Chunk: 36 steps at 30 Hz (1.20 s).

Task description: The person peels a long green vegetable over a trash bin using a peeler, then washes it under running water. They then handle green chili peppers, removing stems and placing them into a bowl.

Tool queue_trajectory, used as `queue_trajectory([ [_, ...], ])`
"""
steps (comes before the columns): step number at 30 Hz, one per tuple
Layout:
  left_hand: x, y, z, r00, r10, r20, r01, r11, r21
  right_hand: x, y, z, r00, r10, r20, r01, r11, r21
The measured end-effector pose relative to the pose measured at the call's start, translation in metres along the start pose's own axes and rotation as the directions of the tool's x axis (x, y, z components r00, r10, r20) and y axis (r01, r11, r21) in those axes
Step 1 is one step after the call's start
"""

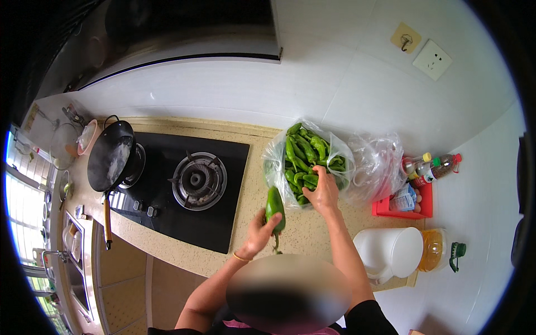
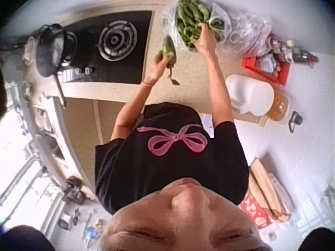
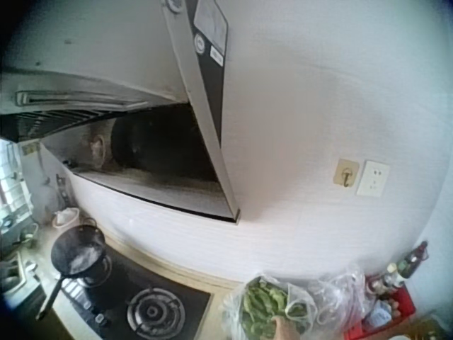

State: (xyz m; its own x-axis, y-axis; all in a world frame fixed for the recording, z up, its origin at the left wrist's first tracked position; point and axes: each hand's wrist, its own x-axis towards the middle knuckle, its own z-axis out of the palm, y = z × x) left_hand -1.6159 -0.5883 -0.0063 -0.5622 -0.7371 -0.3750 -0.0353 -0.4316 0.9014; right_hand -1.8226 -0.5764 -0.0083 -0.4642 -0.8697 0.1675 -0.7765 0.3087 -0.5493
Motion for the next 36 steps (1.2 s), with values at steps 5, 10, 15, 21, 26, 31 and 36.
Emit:
queue_trajectory([
  [5, 0.037, 0.066, -0.007, 0.988, 0.146, -0.047, -0.14, 0.985, 0.104, -0.004, 0.011, -0.019, 0.995, 0.083, 0.057, -0.095, 0.964, 0.248],
  [10, 0.103, 0.09, 0.015, 0.99, 0.139, 0.015, -0.135, 0.917, 0.375, -0.002, 0.05, -0.018, 0.982, 0.146, -0.122, -0.041, 0.787, 0.616],
  [15, 0.148, 0.09, 0.046, 0.971, 0.235, -0.044, -0.162, 0.784, 0.6, -0.001, 0.054, -0.033, 0.96, 0.26, 0.1, -0.161, 0.225, 0.961],
  [21, 0.163, 0.08, 0.069, 0.934, 0.343, 0.099, -0.232, 0.371, 0.899, -0.002, 0.053, -0.038, 0.929, 0.324, 0.177, -0.16, -0.077, 0.984],
  [26, 0.149, 0.082, 0.066, 0.905, 0.373, 0.203, -0.298, 0.218, 0.929, -0.002, 0.063, -0.041, 0.93, 0.316, 0.187, -0.089, -0.301, 0.95],
  [31, 0.125, 0.08, 0.055, 0.748, 0.631, 0.206, -0.422, 0.212, 0.882, -0.001, 0.057, -0.041, 0.894, 0.41, 0.181, -0.102, -0.208, 0.973],
  [36, 0.075, 0.068, 0.061, 0.852, 0.514, 0.102, -0.465, 0.652, 0.598, -0.01, 0.048, -0.049, 0.905, 0.391, 0.169, -0.02, -0.358, 0.933],
])
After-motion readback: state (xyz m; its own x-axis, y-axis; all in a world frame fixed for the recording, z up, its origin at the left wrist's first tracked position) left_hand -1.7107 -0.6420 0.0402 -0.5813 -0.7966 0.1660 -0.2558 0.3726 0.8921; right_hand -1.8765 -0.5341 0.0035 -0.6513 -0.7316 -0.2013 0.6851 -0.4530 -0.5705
